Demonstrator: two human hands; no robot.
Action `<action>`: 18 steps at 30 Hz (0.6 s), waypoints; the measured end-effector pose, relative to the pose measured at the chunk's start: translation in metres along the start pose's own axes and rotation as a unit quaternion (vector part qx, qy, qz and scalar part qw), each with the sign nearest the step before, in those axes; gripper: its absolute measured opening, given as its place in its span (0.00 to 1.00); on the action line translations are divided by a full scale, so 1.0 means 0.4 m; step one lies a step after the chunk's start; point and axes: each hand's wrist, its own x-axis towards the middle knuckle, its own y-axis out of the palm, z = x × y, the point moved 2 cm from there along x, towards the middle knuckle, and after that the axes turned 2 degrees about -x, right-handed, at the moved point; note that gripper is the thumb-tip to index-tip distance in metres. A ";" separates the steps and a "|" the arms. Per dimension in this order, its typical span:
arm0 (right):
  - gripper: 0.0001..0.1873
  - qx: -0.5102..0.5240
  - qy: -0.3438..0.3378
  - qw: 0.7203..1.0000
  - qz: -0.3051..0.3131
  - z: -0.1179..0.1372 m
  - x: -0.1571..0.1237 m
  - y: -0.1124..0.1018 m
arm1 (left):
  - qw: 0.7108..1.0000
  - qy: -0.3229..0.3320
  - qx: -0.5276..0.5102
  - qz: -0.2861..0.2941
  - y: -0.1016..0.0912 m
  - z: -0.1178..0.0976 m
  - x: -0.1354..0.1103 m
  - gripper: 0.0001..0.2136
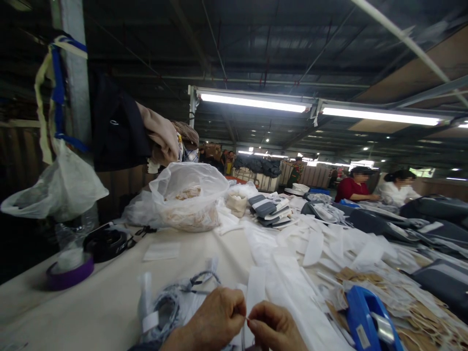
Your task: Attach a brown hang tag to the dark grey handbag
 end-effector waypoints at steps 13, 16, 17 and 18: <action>0.09 -0.057 -0.007 0.996 -0.072 -0.025 -0.001 0.013 | 0.997 -0.079 -0.013 0.007 0.059 0.036 0.010 0.10; 0.12 -0.049 -0.013 0.994 -0.094 -0.032 0.002 0.021 | 0.996 -0.089 -0.030 0.008 0.066 0.045 0.012 0.07; 0.13 -0.047 -0.016 0.993 -0.103 -0.035 0.003 0.024 | 0.996 -0.084 -0.040 0.004 0.069 0.051 0.014 0.06; 0.15 -0.051 -0.018 0.992 -0.112 -0.040 0.003 0.025 | 0.995 -0.079 -0.054 -0.001 0.073 0.058 0.017 0.05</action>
